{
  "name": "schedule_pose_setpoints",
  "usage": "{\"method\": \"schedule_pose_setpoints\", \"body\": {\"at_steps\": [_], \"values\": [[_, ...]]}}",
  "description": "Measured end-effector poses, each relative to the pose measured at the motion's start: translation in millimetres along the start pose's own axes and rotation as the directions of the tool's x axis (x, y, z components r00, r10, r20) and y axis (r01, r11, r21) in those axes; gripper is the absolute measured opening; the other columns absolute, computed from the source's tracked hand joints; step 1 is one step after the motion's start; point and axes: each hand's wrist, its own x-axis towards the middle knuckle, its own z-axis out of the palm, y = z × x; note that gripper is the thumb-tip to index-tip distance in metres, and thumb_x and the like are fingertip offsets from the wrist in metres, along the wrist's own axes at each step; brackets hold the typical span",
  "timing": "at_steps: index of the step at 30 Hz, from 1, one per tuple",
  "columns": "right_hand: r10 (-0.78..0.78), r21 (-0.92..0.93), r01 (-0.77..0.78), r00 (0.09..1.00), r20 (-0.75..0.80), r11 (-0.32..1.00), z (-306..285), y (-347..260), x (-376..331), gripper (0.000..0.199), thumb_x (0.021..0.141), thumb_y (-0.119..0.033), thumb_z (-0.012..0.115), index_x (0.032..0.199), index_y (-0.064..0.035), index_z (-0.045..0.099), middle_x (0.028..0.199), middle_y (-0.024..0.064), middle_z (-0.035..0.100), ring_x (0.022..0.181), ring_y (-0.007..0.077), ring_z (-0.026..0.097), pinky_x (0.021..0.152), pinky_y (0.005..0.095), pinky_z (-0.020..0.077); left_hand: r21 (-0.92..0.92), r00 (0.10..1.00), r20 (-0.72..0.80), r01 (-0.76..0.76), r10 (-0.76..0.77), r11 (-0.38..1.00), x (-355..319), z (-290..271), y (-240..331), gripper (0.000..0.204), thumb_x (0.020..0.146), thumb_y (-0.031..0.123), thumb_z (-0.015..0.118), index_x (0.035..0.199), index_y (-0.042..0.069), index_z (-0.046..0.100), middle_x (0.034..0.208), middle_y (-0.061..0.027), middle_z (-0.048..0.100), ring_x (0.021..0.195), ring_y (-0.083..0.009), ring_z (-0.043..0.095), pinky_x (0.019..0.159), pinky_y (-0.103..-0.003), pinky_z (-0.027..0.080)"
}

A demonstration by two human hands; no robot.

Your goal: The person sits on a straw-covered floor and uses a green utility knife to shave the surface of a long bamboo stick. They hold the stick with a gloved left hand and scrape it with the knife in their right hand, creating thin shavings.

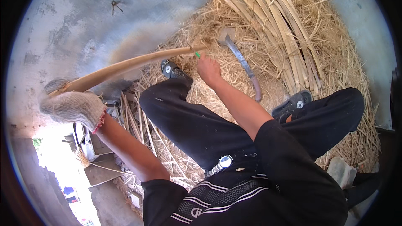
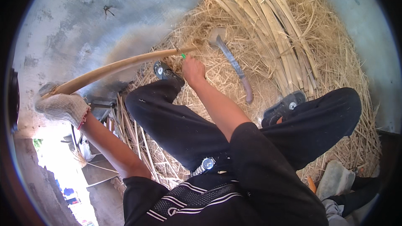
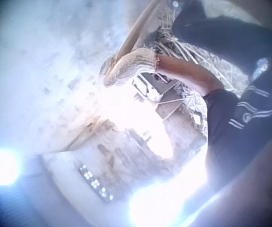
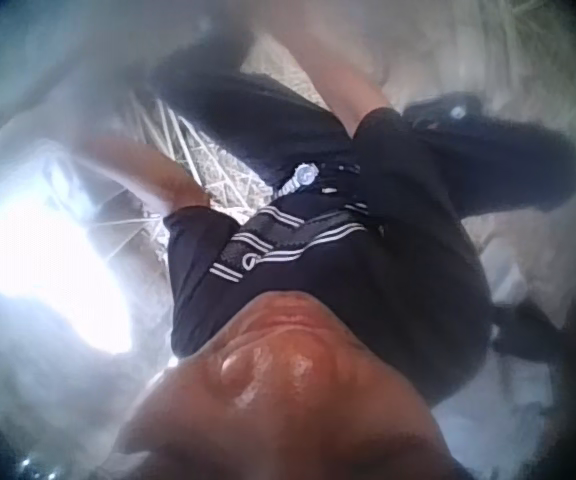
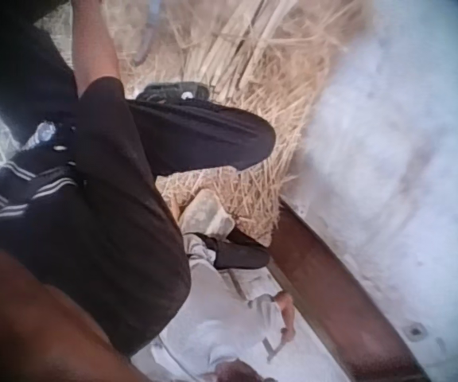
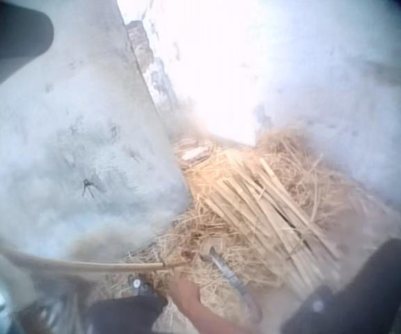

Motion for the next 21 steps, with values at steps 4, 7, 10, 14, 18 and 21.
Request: {"method": "schedule_pose_setpoints", "body": {"at_steps": [4, 7, 10, 14, 18, 21], "values": [[0.172, -0.361, -0.098, 0.968, 0.181, 0.928, 20.6, 28.2, 19.3, 0.014, 0.095, -0.013, 0.047, 0.100, -0.0038, 0.057, 0.080, 0.0161, 0.070, 0.076, 0.0259, 0.072, 0.058, 0.0418, 0.0561, 0.002, 0.999, 0.033, 0.013, -0.013, 1.000, 1.5, -0.6, 10.0, 0.029, 0.098, 0.024, 0.038, 0.089, -0.001, 0.049, 0.089, -0.0150, 0.061, 0.076, -0.0238, 0.068, 0.068, -0.036, 0.064], [0.163, -0.856, -0.077, 0.987, 0.008, 0.511, 50.8, 82.0, 17.8, 0.015, 0.095, -0.014, 0.049, 0.102, -0.0032, 0.057, 0.073, 0.0100, 0.068, 0.065, 0.0219, 0.069, 0.048, 0.0399, 0.0530, -0.169, 0.994, 0.063, 0.102, -0.093, 0.980, 1.5, -5.6, 36.8, 0.028, 0.097, 0.021, 0.039, 0.088, -0.003, 0.051, 0.086, -0.0152, 0.061, 0.070, -0.0245, 0.067, 0.065, -0.035, 0.063], [0.126, -0.180, -0.099, 0.981, 0.146, 0.979, 16.0, 75.2, 4.4, 0.022, 0.096, -0.020, 0.046, 0.099, -0.0013, 0.056, 0.079, 0.0167, 0.066, 0.071, 0.0274, 0.068, 0.059, 0.0443, 0.0549, -0.272, 0.967, 0.047, 0.255, -0.252, 0.928, -1.2, -15.5, 54.8, 0.032, 0.095, 0.024, 0.036, 0.088, -0.002, 0.053, 0.084, -0.0151, 0.060, 0.068, -0.0252, 0.065, 0.064, -0.039, 0.062], [-0.041, 0.340, 0.012, 0.996, 0.079, 0.940, -33.5, 19.3, -14.7, 0.033, 0.101, -0.033, 0.036, 0.108, -0.0048, 0.052, 0.073, 0.0212, 0.065, 0.067, 0.0389, 0.066, 0.064, 0.0529, 0.0501, -0.546, 0.907, 0.099, 0.394, -0.410, 0.740, -6.7, -13.7, 73.3, 0.037, 0.091, 0.033, 0.033, 0.079, 0.004, 0.052, 0.079, -0.0106, 0.056, 0.063, -0.0231, 0.061, 0.056, -0.039, 0.055], [-0.193, 0.552, 0.142, 0.981, 0.035, 0.822, -65.5, -38.9, -33.0, 0.037, 0.102, -0.035, 0.036, 0.116, -0.0049, 0.051, 0.080, 0.0242, 0.065, 0.075, 0.0422, 0.065, 0.066, 0.0559, 0.0491, -0.766, 0.924, 0.170, 0.343, -0.343, 0.543, 3.4, -7.3, 41.8, 0.032, 0.089, 0.035, 0.036, 0.077, 0.008, 0.050, 0.075, -0.0070, 0.054, 0.062, -0.0188, 0.059, 0.056, -0.035, 0.055], [-0.010, 0.353, -0.027, 0.995, 0.104, 0.935, -27.1, 6.8, -11.5, 0.036, 0.101, -0.032, 0.038, 0.119, -0.0043, 0.051, 0.075, 0.0262, 0.063, 0.072, 0.0444, 0.065, 0.068, 0.0566, 0.0507, -0.854, 0.894, 0.251, 0.385, -0.371, 0.351, 3.4, 2.6, 29.3, 0.031, 0.090, 0.036, 0.040, 0.078, 0.009, 0.050, 0.074, -0.0059, 0.054, 0.062, -0.0163, 0.058, 0.058, -0.033, 0.056]]}}
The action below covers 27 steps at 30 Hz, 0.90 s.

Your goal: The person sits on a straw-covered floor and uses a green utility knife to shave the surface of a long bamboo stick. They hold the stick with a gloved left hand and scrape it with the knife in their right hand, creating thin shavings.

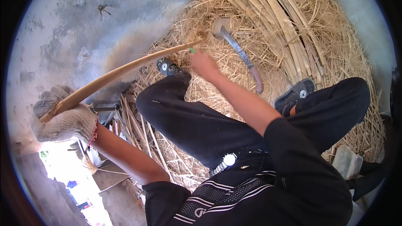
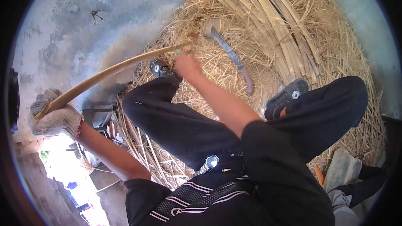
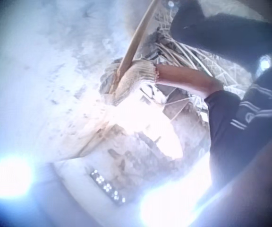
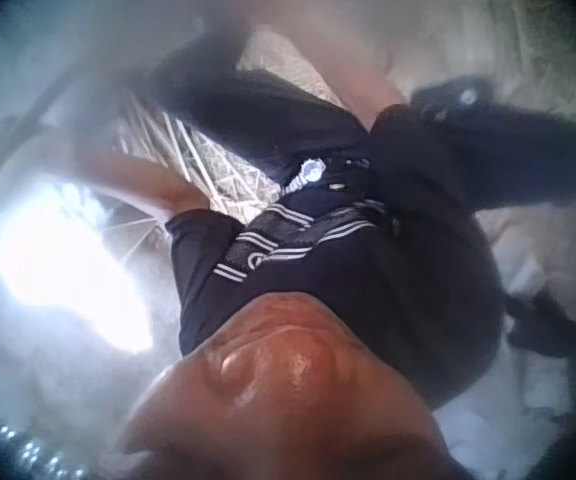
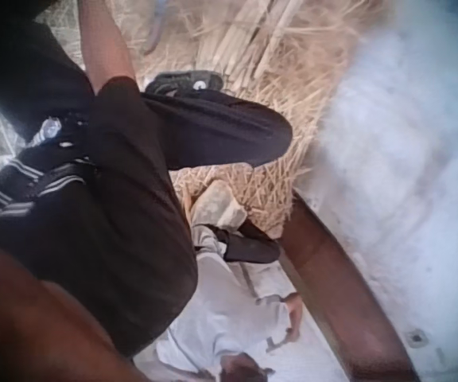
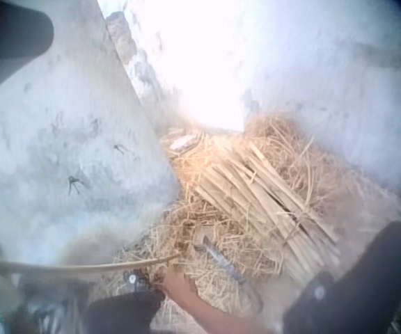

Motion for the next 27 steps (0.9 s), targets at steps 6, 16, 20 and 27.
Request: {"method": "schedule_pose_setpoints", "body": {"at_steps": [6, 16, 20, 27], "values": [[-0.122, 0.007, 0.122, 0.992, -0.018, 0.992, -7.4, -31.4, -4.0, 0.033, 0.101, -0.033, 0.040, 0.119, -0.0065, 0.049, 0.078, 0.0259, 0.065, 0.077, 0.0462, 0.065, 0.070, 0.0541, 0.0523, -0.059, 0.999, -0.026, 0.023, -0.025, 0.998, 7.8, -11.3, -14.7, 0.030, 0.093, 0.037, 0.044, 0.086, 0.009, 0.053, 0.081, -0.0052, 0.057, 0.066, -0.0159, 0.061, 0.065, -0.034, 0.060], [-0.119, -0.697, 0.108, 0.992, 0.032, 0.709, 12.0, 24.6, 43.7, 0.021, 0.093, -0.010, 0.047, 0.107, 0.0028, 0.056, 0.082, 0.0200, 0.070, 0.077, 0.0296, 0.072, 0.058, 0.0406, 0.0575, 0.789, 0.866, 0.304, -0.463, 0.398, 0.405, -1.8, -14.3, 3.0, 0.036, 0.099, 0.037, 0.040, 0.096, 0.001, 0.048, 0.090, -0.0129, 0.059, 0.074, -0.0231, 0.065, 0.062, -0.036, 0.061], [0.036, -0.669, -0.186, 0.972, -0.232, 0.720, -8.6, 113.8, 80.8, 0.028, 0.097, -0.020, 0.047, 0.115, 0.0014, 0.054, 0.075, 0.0129, 0.067, 0.061, 0.0274, 0.068, 0.053, 0.0436, 0.0535, 0.688, 0.876, 0.319, -0.477, 0.363, 0.547, -7.4, -0.2, 0.4, 0.035, 0.100, 0.032, 0.039, 0.097, -0.001, 0.049, 0.090, -0.0118, 0.058, 0.071, -0.0200, 0.064, 0.058, -0.031, 0.060], [0.158, 0.329, -0.149, 0.987, -0.002, 0.932, -18.8, 30.1, 53.4, 0.030, 0.091, -0.036, 0.061, 0.096, -0.0072, 0.068, 0.082, 0.0129, 0.068, 0.078, 0.0271, 0.066, 0.068, 0.0412, 0.0500, 0.330, 0.943, 0.185, -0.325, 0.277, 0.886, -6.4, -7.6, -8.8, 0.048, 0.096, 0.047, 0.041, 0.113, 0.003, 0.045, 0.098, -0.0121, 0.051, 0.078, -0.0200, 0.061, 0.063, -0.032, 0.061]]}}
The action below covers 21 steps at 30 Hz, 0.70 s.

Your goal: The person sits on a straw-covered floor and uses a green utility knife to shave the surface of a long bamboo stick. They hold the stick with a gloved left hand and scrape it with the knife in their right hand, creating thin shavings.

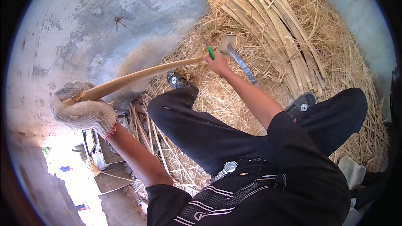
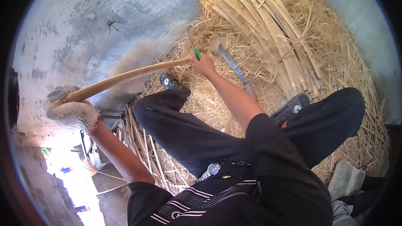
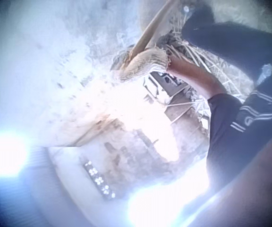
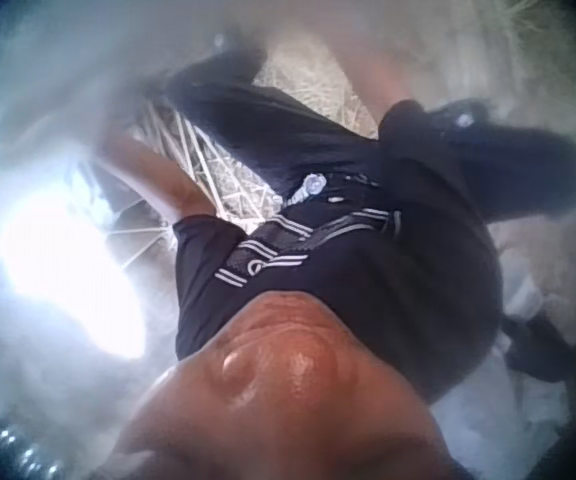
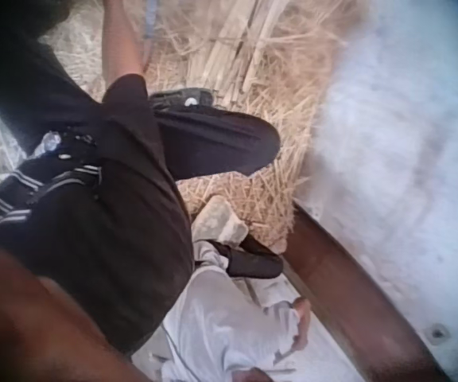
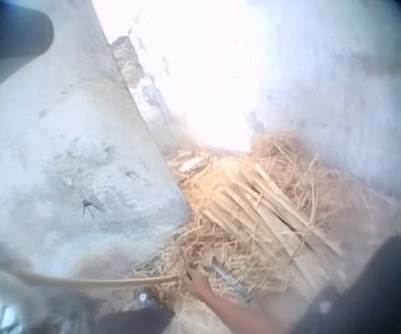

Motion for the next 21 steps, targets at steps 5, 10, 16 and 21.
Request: {"method": "schedule_pose_setpoints", "body": {"at_steps": [5, 10, 16, 21], "values": [[0.161, 0.268, -0.154, 0.987, -0.002, 0.951, 31.3, 8.1, 21.9, 0.032, 0.086, -0.037, 0.069, 0.082, -0.0055, 0.069, 0.076, 0.0145, 0.067, 0.075, 0.0263, 0.065, 0.072, 0.0410, 0.0487, -0.351, 0.950, 0.046, 0.305, -0.309, 0.885, -1.1, 4.4, 12.3, 0.051, 0.092, 0.048, 0.043, 0.122, 0.006, 0.044, 0.107, -0.0112, 0.054, 0.093, -0.0222, 0.066, 0.074, -0.038, 0.065], [0.029, 0.168, -0.017, 0.997, -0.070, 0.986, 39.8, 17.0, 27.1, 0.028, 0.086, -0.032, 0.070, 0.084, -0.0044, 0.068, 0.082, 0.0140, 0.068, 0.074, 0.0262, 0.065, 0.071, 0.0411, 0.0499, -0.368, 0.946, 0.083, 0.321, -0.313, 0.873, 1.3, -4.8, 16.1, 0.055, 0.092, 0.052, 0.046, 0.121, 0.004, 0.044, 0.109, -0.0112, 0.055, 0.084, -0.0199, 0.068, 0.075, -0.035, 0.065], [0.459, 0.141, -0.441, 0.799, -0.388, 0.886, 49.0, 6.9, 49.1, 0.027, 0.088, -0.028, 0.065, 0.094, -0.0016, 0.065, 0.092, 0.0190, 0.068, 0.084, 0.0333, 0.067, 0.075, 0.0437, 0.0530, -0.206, 1.000, 0.027, 0.012, -0.006, 0.978, 9.0, -9.9, -17.8, 0.039, 0.094, 0.042, 0.039, 0.098, 0.005, 0.051, 0.083, -0.0083, 0.055, 0.059, -0.0168, 0.060, 0.051, -0.027, 0.058], [0.212, 0.063, -0.204, 0.903, -0.372, 0.977, 0.2, 83.2, 62.2, 0.034, 0.086, -0.033, 0.069, 0.101, -0.0024, 0.067, 0.087, 0.0140, 0.069, 0.074, 0.0252, 0.068, 0.063, 0.0387, 0.0535, -0.283, 0.931, 0.098, 0.364, -0.351, 0.887, 7.8, -18.7, 6.3, 0.049, 0.092, 0.048, 0.039, 0.112, 0.004, 0.047, 0.099, -0.0085, 0.054, 0.067, -0.0197, 0.062, 0.056, -0.034, 0.060]]}}
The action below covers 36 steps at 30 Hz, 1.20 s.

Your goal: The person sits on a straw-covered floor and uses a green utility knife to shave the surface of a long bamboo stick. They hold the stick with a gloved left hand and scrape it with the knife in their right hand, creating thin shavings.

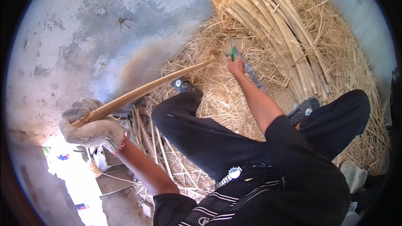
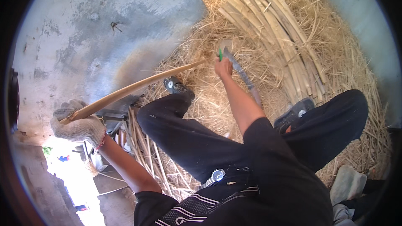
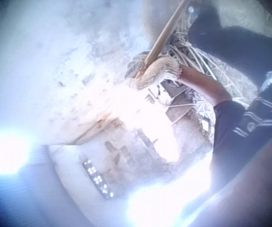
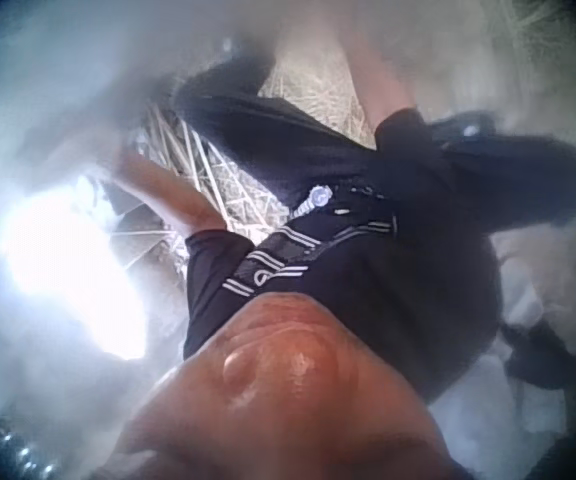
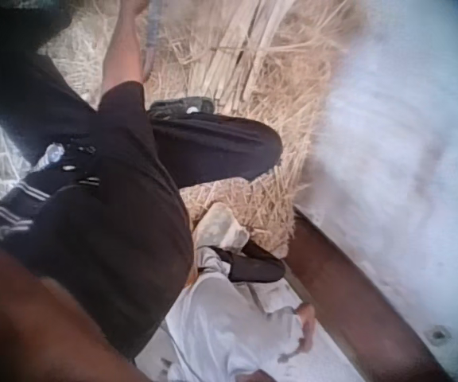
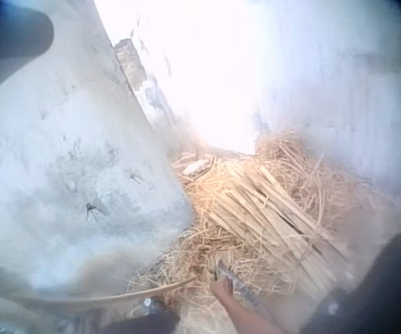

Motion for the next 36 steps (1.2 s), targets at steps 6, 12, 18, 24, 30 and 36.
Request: {"method": "schedule_pose_setpoints", "body": {"at_steps": [6, 12, 18, 24, 30, 36], "values": [[-0.066, 0.392, -0.192, 0.828, 0.557, 0.900, -21.7, -78.5, -81.9, 0.020, 0.086, -0.022, 0.072, 0.099, -0.0067, 0.072, 0.078, 0.0059, 0.067, 0.070, 0.0150, 0.061, 0.067, 0.0334, 0.0495, -0.053, 0.997, -0.071, 0.023, -0.027, 0.998, -7.6, 3.1, -9.9, 0.056, 0.091, 0.057, 0.037, 0.116, 0.008, 0.048, 0.101, -0.0086, 0.055, 0.086, -0.0196, 0.064, 0.075, -0.039, 0.061], [-0.168, 0.485, -0.008, 0.934, 0.316, 0.874, 20.2, -66.0, -87.4, 0.015, 0.087, -0.018, 0.072, 0.090, -0.0032, 0.068, 0.072, 0.0035, 0.062, 0.058, 0.0126, 0.053, 0.053, 0.0303, 0.0430, -0.098, 0.975, -0.220, -0.022, -0.001, 0.995, -14.1, 15.0, -14.2, 0.061, 0.090, 0.060, 0.040, 0.126, 0.012, 0.046, 0.110, -0.0067, 0.057, 0.100, -0.0235, 0.066, 0.090, -0.043, 0.060], [-0.308, 0.274, 0.210, 0.867, 0.391, 0.939, -4.7, -113.9, -99.5, 0.033, 0.097, -0.035, 0.056, 0.098, -0.0029, 0.062, 0.072, 0.0055, 0.057, 0.060, 0.0177, 0.054, 0.056, 0.0357, 0.0440, -0.092, 0.999, -0.001, 0.049, -0.049, 0.995, -29.7, 29.3, 15.1, 0.048, 0.092, 0.054, 0.039, 0.091, 0.008, 0.055, 0.078, -0.0049, 0.057, 0.068, -0.0157, 0.063, 0.062, -0.032, 0.060], [-0.775, 0.552, 0.548, 0.498, 0.389, 0.628, -125.6, -217.2, -265.6, 0.035, 0.102, -0.033, 0.041, 0.111, 0.0000, 0.048, 0.056, 0.0179, 0.056, 0.056, 0.0365, 0.063, 0.055, 0.0468, 0.0503, 0.317, 0.923, -0.072, -0.339, 0.379, 0.886, -18.9, 16.9, -12.5, 0.041, 0.095, 0.044, 0.043, 0.104, 0.005, 0.052, 0.089, -0.0082, 0.055, 0.068, -0.0171, 0.060, 0.057, -0.032, 0.058], [-0.649, 0.000, 0.698, 0.666, 0.368, 0.716, -97.0, -168.3, -243.2, 0.024, 0.100, -0.023, 0.046, 0.098, 0.0005, 0.049, 0.058, 0.0234, 0.059, 0.057, 0.0399, 0.065, 0.048, 0.0462, 0.0528, 0.484, 0.848, 0.080, -0.493, 0.524, 0.723, -12.1, 2.3, -34.2, 0.047, 0.098, 0.045, 0.040, 0.124, 0.006, 0.044, 0.106, -0.0110, 0.052, 0.085, -0.0204, 0.062, 0.067, -0.034, 0.061], [-0.787, 0.241, 0.759, 0.526, 0.321, 0.606, -109.1, -189.3, -261.2, 0.024, 0.100, -0.023, 0.047, 0.095, 0.0008, 0.049, 0.057, 0.0227, 0.057, 0.049, 0.0401, 0.059, 0.043, 0.0479, 0.0456, 0.241, 0.965, -0.101, -0.214, 0.244, 0.947, -24.1, 16.9, -18.0, 0.055, 0.094, 0.053, 0.043, 0.122, 0.005, 0.044, 0.101, -0.0103, 0.053, 0.081, -0.0218, 0.062, 0.065, -0.034, 0.060]]}}
